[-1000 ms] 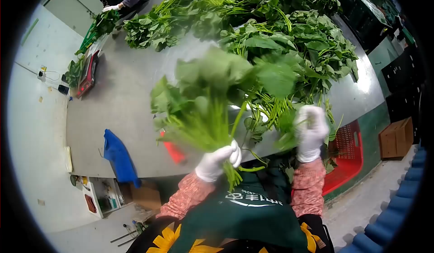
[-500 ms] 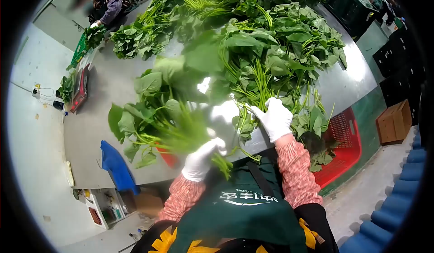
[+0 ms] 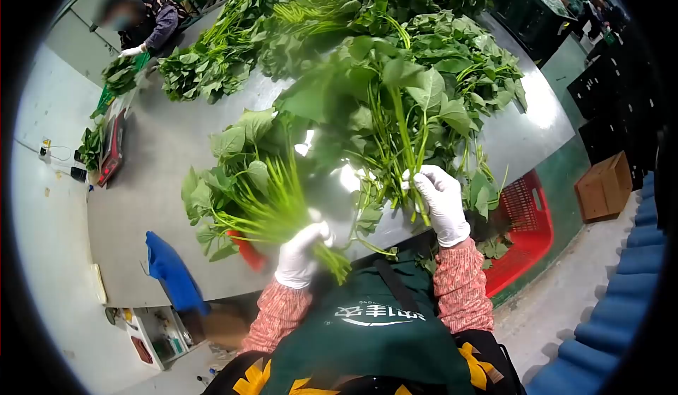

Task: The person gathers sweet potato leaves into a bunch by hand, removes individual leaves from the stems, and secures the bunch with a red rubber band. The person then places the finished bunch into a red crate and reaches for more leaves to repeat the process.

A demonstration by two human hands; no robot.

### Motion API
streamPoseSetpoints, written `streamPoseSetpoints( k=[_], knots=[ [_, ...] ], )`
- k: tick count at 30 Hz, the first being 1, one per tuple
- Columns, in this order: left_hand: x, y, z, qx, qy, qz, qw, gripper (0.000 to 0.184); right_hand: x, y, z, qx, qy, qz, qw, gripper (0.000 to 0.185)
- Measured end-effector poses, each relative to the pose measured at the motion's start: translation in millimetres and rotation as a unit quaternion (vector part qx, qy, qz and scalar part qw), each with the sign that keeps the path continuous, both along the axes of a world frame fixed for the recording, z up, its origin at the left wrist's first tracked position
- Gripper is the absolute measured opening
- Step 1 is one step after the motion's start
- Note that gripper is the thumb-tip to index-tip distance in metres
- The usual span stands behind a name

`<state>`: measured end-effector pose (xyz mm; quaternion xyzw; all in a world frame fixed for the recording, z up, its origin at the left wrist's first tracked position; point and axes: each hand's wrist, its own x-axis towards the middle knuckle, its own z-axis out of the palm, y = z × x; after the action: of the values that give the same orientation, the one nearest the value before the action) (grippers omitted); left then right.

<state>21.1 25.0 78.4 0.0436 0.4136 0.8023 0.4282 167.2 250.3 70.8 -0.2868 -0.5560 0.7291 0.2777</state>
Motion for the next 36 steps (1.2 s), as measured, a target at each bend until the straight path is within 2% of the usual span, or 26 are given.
streamPoseSetpoints(
  k=[3, 6, 9, 10, 13, 15, 17, 18, 19, 22, 23, 25, 27, 28, 29, 31, 33, 36],
  knots=[
    [-3.8, -3.0, -1.1, -0.001, 0.011, 0.004, 1.0, 0.02, -5.0, 0.8, -5.5, 0.049, -0.062, -0.025, 0.997, 0.018],
    [-6.8, -6.2, -2.0, 0.003, 0.013, 0.023, 1.0, 0.019, -3.1, 2.1, -4.7, -0.033, -0.026, -0.015, 0.999, 0.023],
    [-9.6, -8.9, -5.5, 0.008, -0.008, 0.028, 1.0, 0.018, 5.9, 8.4, -7.6, -0.019, -0.039, -0.019, 0.999, 0.026],
    [-9.8, -8.5, -5.3, 0.007, -0.01, 0.028, 1.0, 0.018, 10.6, 13.5, -8.6, -0.056, -0.06, -0.016, 0.997, 0.027],
    [-9.6, -6.5, -4.2, -0.003, -0.015, 0.022, 1.0, 0.018, 22.7, 17.2, -19.0, -0.096, -0.022, -0.046, 0.994, 0.03],
    [-8.7, -8.1, -6.5, -0.045, -0.006, 0.019, 0.999, 0.019, 35.9, 11.2, -11.2, -0.019, -0.064, -0.103, 0.992, 0.031],
    [-9.2, -9.9, -11.0, -0.023, -0.078, 0.011, 0.997, 0.02, 48.9, 12.2, -6.9, 0.134, -0.161, -0.078, 0.975, 0.033],
    [-6.6, -5.5, -5.0, -0.036, -0.059, 0.019, 0.997, 0.018, 51.6, 11.9, 3.9, 0.077, -0.161, -0.057, 0.982, 0.033],
    [-6.8, -2.5, -4.6, -0.022, -0.107, -0.002, 0.994, 0.017, 54.1, 7.9, 11.7, 0.02, -0.159, -0.041, 0.986, 0.033],
    [-5.2, -6.6, -14.5, 0.021, -0.027, 0.012, 0.999, 0.022, 49.3, -0.1, 4.2, -0.107, -0.1, 0.039, 0.988, 0.023],
    [-5.0, -6.9, -17.3, 0.033, -0.024, 0.007, 0.999, 0.023, 48.0, -3.8, 6.0, -0.071, -0.113, 0.066, 0.989, 0.026],
    [1.7, -7.5, -7.1, 0.04, -0.021, 0.013, 0.999, 0.023, 40.4, -7.9, -10.0, -0.204, -0.062, 0.138, 0.967, 0.024],
    [-1.8, -6.9, -10.7, 0.046, -0.023, 0.012, 0.999, 0.022, 38.6, -11.6, -7.0, -0.16, -0.077, 0.119, 0.977, 0.022],
    [-3.5, -9.6, -12.2, 0.048, -0.022, 0.014, 0.999, 0.022, 35.9, -14.8, -4.3, -0.13, -0.096, 0.075, 0.984, 0.023],
    [-3.9, -12.7, -13.1, 0.049, -0.022, 0.016, 0.998, 0.021, 37.1, -14.9, 7.6, -0.064, -0.132, 0.042, 0.988, 0.026],
    [-4.0, -14.4, -9.4, 0.049, -0.023, 0.022, 0.998, 0.02, 41.5, -13.1, 37.1, -0.02, -0.078, -0.008, 0.997, 0.021],
    [-5.4, -14.5, -7.7, 0.048, -0.015, 0.023, 0.998, 0.02, 47.2, -8.0, 66.8, -0.001, -0.084, -0.03, 0.996, 0.023],
    [-3.2, -10.9, -5.4, 0.044, -0.015, 0.012, 0.999, 0.02, 54.6, -6.6, 85.5, -0.032, -0.061, -0.049, 0.996, 0.023]
  ],
)
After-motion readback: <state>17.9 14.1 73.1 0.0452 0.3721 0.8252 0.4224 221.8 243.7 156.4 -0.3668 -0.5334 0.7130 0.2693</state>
